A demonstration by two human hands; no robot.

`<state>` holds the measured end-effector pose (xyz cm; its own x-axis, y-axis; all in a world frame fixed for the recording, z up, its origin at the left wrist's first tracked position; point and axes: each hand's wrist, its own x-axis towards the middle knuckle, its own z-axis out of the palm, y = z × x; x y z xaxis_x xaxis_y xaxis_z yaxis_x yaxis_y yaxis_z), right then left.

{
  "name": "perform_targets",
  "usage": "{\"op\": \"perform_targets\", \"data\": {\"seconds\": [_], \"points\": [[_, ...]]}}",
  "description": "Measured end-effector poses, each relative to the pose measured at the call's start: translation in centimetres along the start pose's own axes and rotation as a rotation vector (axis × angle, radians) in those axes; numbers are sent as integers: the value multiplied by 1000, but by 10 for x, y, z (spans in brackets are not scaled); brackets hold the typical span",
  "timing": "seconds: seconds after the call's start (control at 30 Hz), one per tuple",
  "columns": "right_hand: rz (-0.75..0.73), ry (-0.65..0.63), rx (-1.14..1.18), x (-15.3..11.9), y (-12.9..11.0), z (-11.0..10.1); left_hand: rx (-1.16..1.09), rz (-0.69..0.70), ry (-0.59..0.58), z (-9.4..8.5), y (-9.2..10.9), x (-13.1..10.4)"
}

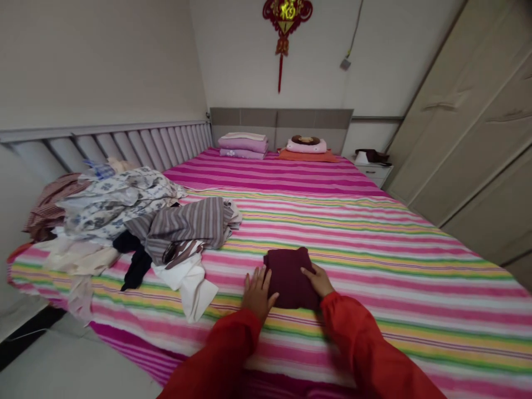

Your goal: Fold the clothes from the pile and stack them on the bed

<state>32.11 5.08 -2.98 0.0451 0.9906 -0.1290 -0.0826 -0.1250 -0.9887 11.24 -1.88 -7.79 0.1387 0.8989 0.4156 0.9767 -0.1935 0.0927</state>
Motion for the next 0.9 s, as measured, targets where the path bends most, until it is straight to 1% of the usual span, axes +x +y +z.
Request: {"op": "perform_targets", "data": {"seconds": [0.1, 0.13, 0.2, 0.27, 0.33, 0.37, 0.43, 0.57, 0.63, 0.77, 0.9], "points": [[3, 66, -70, 3, -15, -67, -40, 69, -13, 6, 18, 14], [4, 96, -93, 3, -19, -88, -47, 68, -10, 9, 22, 19], [15, 148, -133, 2, -25, -127, -48, 21, -1, 15, 25, 28], [36, 182, -163, 0, -28, -158, -48, -31, -3, 22, 24, 33], [63, 197, -182, 0, -29, -179, -51, -31, -9, 28, 22, 35], [77, 198, -189, 1, -29, -186, -51, -18, -9, 30, 21, 35], [107, 191, -199, 3, -28, -192, -44, 3, 8, 32, 19, 33], [167, 154, -220, 9, -26, -189, -23, -13, 65, 33, 20, 30], [176, 139, -247, 11, -25, -188, -15, -41, 62, 33, 22, 29], [137, 139, -293, 17, -25, -192, 17, -83, 15, 33, 24, 30], [91, 61, -334, 23, -32, -202, 85, -74, 47, 34, 23, 29]]}}
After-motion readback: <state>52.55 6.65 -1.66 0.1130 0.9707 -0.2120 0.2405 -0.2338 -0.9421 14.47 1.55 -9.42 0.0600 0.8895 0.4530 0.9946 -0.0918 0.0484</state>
